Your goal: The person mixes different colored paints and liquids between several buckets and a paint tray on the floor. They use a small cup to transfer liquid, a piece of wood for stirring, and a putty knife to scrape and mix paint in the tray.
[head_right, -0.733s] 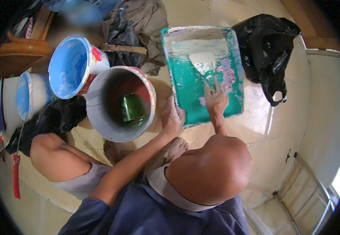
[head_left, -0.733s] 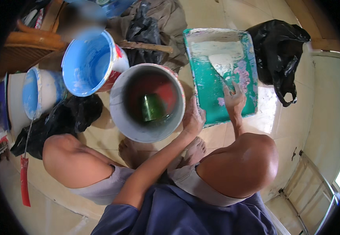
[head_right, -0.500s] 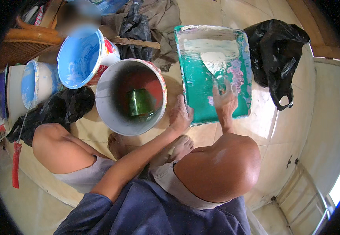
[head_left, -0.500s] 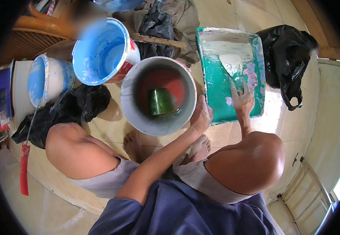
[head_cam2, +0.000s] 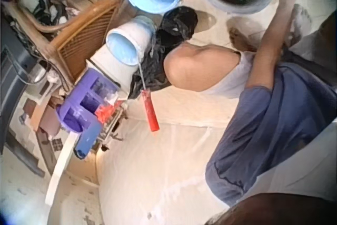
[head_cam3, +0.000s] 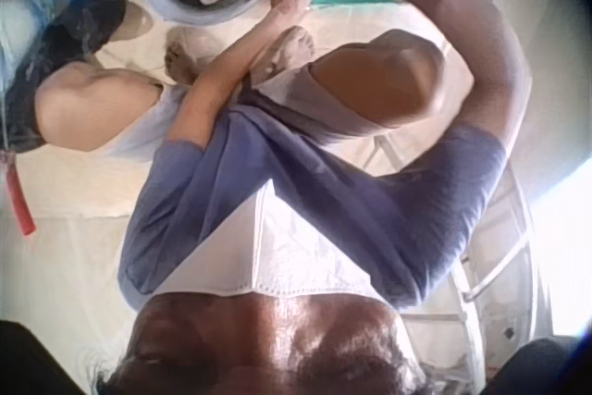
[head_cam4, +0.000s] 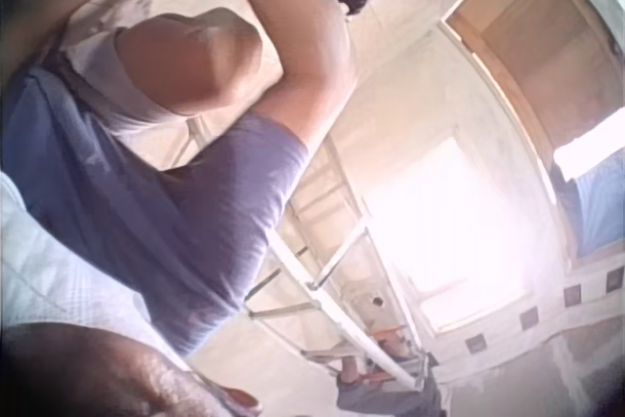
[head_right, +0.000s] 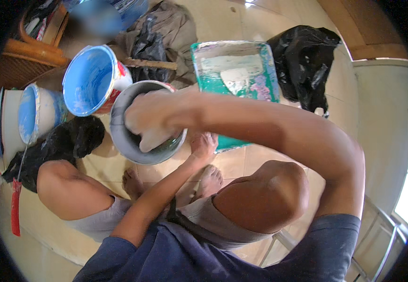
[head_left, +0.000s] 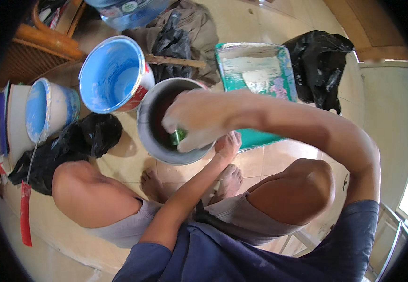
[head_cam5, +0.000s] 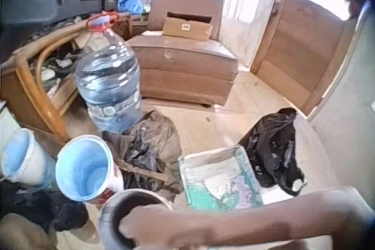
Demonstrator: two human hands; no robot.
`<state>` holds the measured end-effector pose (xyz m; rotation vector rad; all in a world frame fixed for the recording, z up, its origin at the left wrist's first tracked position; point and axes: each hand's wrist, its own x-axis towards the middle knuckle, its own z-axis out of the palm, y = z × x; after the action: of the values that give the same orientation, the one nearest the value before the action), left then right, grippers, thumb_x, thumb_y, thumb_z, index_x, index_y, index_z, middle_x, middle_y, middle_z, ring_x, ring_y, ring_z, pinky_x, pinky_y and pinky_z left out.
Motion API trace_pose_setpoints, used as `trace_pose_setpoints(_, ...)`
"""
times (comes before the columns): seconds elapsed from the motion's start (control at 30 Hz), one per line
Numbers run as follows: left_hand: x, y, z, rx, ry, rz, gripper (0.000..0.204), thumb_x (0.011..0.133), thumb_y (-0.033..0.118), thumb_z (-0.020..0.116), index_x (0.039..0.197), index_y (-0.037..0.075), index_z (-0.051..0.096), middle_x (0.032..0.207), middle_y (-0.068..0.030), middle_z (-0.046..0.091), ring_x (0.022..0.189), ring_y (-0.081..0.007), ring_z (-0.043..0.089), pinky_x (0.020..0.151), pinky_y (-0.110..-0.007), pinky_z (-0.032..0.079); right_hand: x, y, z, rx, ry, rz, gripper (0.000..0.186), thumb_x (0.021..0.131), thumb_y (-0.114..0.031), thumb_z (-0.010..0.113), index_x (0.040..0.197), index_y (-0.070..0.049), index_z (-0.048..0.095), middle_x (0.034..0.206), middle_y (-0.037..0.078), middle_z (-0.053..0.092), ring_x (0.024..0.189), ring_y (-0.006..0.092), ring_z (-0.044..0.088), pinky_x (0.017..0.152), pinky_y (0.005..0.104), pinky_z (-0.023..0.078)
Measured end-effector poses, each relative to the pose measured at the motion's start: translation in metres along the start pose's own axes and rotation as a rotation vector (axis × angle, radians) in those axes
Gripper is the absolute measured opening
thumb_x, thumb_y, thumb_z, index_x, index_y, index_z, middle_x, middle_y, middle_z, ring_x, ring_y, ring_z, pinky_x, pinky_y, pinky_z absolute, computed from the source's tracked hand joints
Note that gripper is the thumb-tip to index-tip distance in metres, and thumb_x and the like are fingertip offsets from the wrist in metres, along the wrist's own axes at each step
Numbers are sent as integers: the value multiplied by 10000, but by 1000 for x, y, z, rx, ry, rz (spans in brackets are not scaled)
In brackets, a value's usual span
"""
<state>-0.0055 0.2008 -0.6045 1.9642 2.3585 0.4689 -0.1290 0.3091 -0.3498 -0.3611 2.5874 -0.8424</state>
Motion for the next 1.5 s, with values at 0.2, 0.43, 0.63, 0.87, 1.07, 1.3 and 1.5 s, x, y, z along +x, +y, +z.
trace_pose_setpoints(0.2, -4, 1, 22, -279, 66, -72, 393, 839, 245, 499, 1158, 15, 500, 1103, -188, 528, 1039, -321, 504, 898, -466, 402, 74, 2, 108, -653, -108, 63, 280, 726, -262, 614, 880, -38, 683, 871, 154, 660, 817, 261, 641, 683, 427, 521)
trace_pose_setpoints(0.43, -1, 5, 29, 165, 229, -33, 433, 864, 249, 490, 1253, 66, 436, 1264, -163, 446, 1188, -318, 396, 993, -428, 311, 81, 26, 122, -523, -219, 95, 481, 626, -268, 697, 1012, 3, 598, 887, 166, 616, 815, 280, 623, 632, 406, 508)
trace_pose_setpoints(0.63, -12, 1, 43, 168, 252, -85, 380, 852, 242, 492, 1159, 19, 471, 1167, -192, 478, 1083, -322, 437, 926, -417, 346, 99, 24, 110, -367, -347, 156, 608, 608, -296, 694, 1100, 27, 543, 970, 200, 621, 913, 322, 613, 771, 419, 502)
trace_pose_setpoints(0.87, 3, -1, -11, 261, 162, -99, 315, 788, 275, 539, 891, -22, 563, 826, -213, 583, 736, -318, 562, 700, -410, 454, 74, 31, 48, 108, -299, 272, 704, 622, -285, 657, 1215, 29, 445, 1096, 241, 555, 1043, 345, 530, 918, 389, 407)
trace_pose_setpoints(1.07, 7, -6, -19, -9, 435, -202, 309, 759, 282, 565, 852, -12, 560, 703, -176, 590, 620, -298, 585, 567, -399, 459, 50, 10, 6, 297, -246, 310, 684, 650, -258, 629, 1265, -34, 431, 1188, 218, 499, 1101, 338, 491, 955, 368, 384)
trace_pose_setpoints(1.3, 14, -2, 4, -166, 257, -382, 250, 798, 270, 524, 809, 21, 507, 603, -163, 591, 543, -294, 610, 494, -402, 489, 10, 41, -41, 810, -210, 220, 613, 695, -212, 668, 1241, -16, 471, 1088, 131, 566, 964, 173, 541, 818, 286, 455)
trace_pose_setpoints(1.5, 19, -1, -18, -430, -195, -489, 247, 799, 272, 537, 855, 33, 506, 667, -200, 609, 608, -328, 628, 556, -428, 507, -66, 118, -67, 818, 97, 455, 596, 737, -278, 667, 1257, -55, 480, 1118, 71, 555, 968, 157, 540, 754, 289, 496)
